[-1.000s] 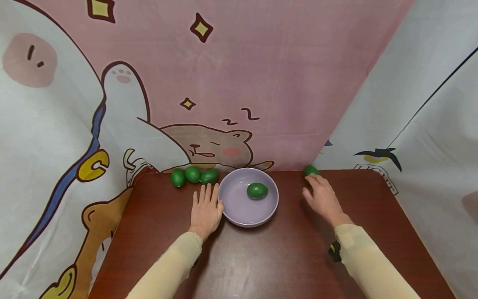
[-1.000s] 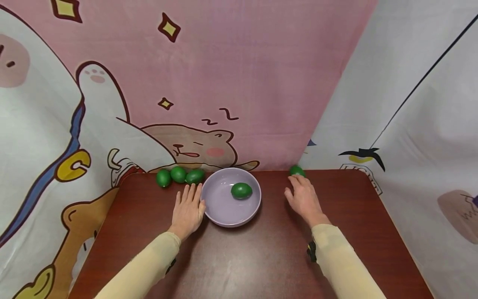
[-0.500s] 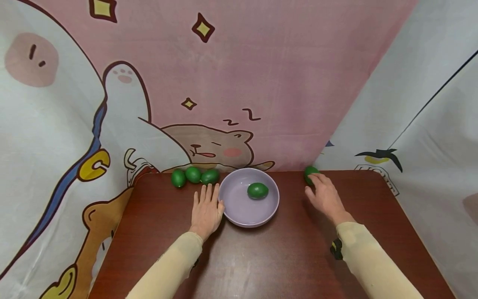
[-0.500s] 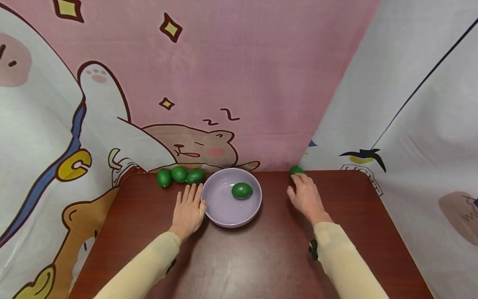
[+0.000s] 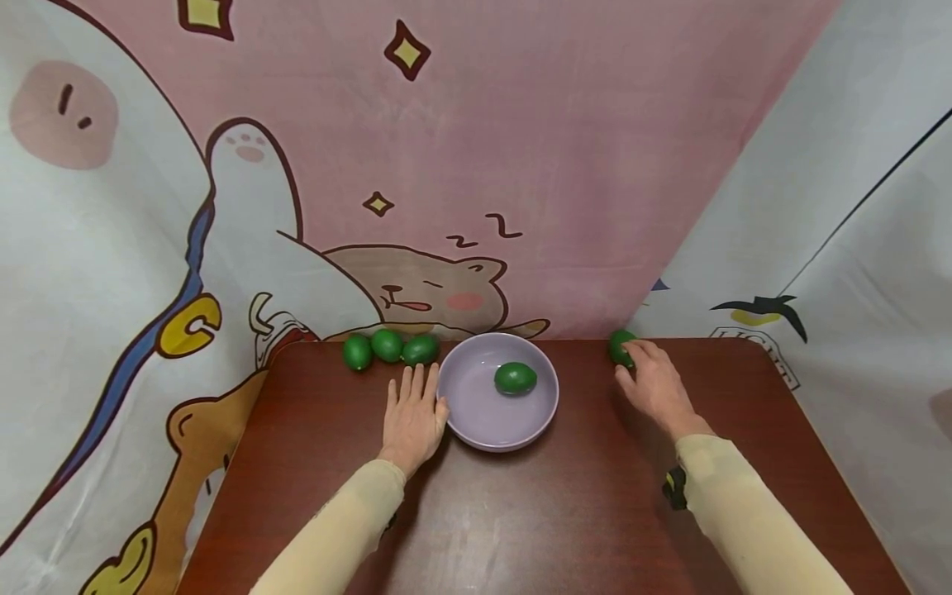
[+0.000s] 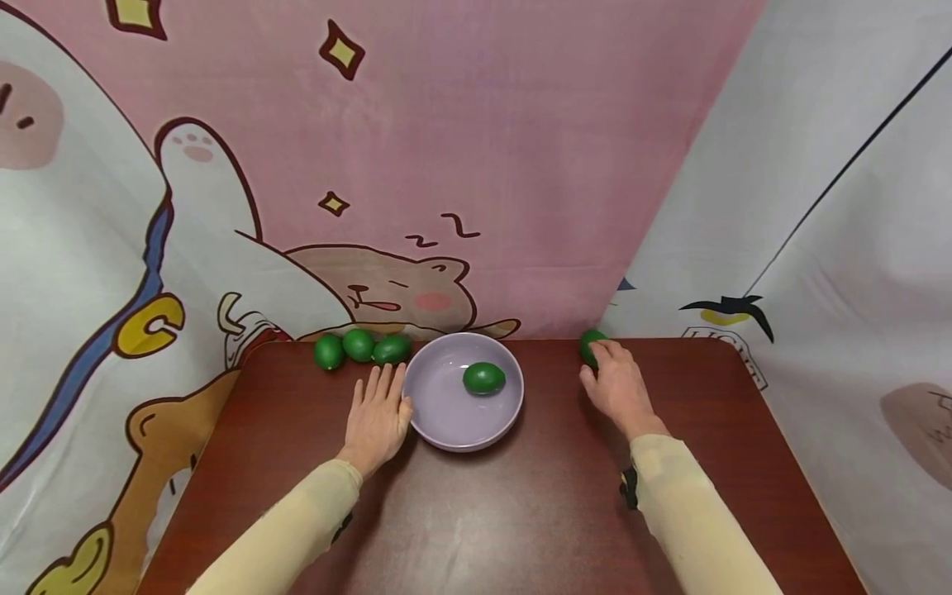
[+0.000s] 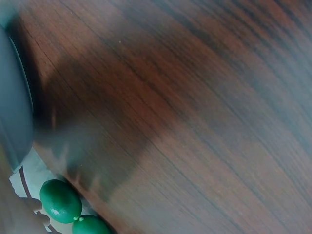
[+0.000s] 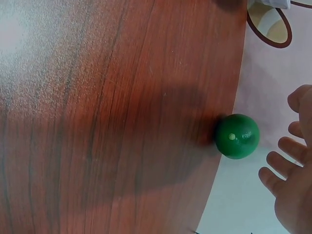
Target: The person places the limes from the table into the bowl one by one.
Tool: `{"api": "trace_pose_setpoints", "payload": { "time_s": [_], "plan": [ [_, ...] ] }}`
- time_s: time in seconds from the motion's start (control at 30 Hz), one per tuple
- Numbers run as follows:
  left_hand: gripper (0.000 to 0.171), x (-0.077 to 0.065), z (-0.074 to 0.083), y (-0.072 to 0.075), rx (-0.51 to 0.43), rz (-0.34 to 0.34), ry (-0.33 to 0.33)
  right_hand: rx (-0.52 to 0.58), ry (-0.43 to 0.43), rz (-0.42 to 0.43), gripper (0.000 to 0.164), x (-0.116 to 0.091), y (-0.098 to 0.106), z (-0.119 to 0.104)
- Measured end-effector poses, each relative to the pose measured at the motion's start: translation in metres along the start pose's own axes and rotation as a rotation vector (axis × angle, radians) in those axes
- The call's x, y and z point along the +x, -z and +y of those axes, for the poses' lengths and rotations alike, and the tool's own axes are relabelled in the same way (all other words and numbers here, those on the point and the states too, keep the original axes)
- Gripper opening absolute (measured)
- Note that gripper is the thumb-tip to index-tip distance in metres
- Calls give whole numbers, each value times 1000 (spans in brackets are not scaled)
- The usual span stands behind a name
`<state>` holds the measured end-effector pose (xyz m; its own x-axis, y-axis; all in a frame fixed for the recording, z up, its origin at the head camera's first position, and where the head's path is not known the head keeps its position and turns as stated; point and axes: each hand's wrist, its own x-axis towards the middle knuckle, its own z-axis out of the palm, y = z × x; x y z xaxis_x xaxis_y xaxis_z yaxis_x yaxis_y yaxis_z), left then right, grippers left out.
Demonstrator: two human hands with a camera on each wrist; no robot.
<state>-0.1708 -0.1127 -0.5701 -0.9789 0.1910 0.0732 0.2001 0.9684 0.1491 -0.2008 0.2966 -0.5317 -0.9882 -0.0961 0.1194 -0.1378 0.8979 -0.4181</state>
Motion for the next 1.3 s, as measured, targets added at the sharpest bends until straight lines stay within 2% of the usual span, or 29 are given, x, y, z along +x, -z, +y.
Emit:
{"api": "trace_pose_setpoints", "payload": {
  "time_s": [0.3,0.53,0.8,1.3],
  "plan": [
    [61,0,-1,-1,7,12,-3,1,-7,-7,49,4,6,4],
    [62,0,-1,1,12,-19,6,12,-37,-57,50,8,13,7],
    [62,-1,0,3,2,-8,-1,-1,-54,-94,53,11,19,8],
    [61,0,-1,1,-8,-1,2,-13,-48,-106,52,19,17,8]
  ]
}}
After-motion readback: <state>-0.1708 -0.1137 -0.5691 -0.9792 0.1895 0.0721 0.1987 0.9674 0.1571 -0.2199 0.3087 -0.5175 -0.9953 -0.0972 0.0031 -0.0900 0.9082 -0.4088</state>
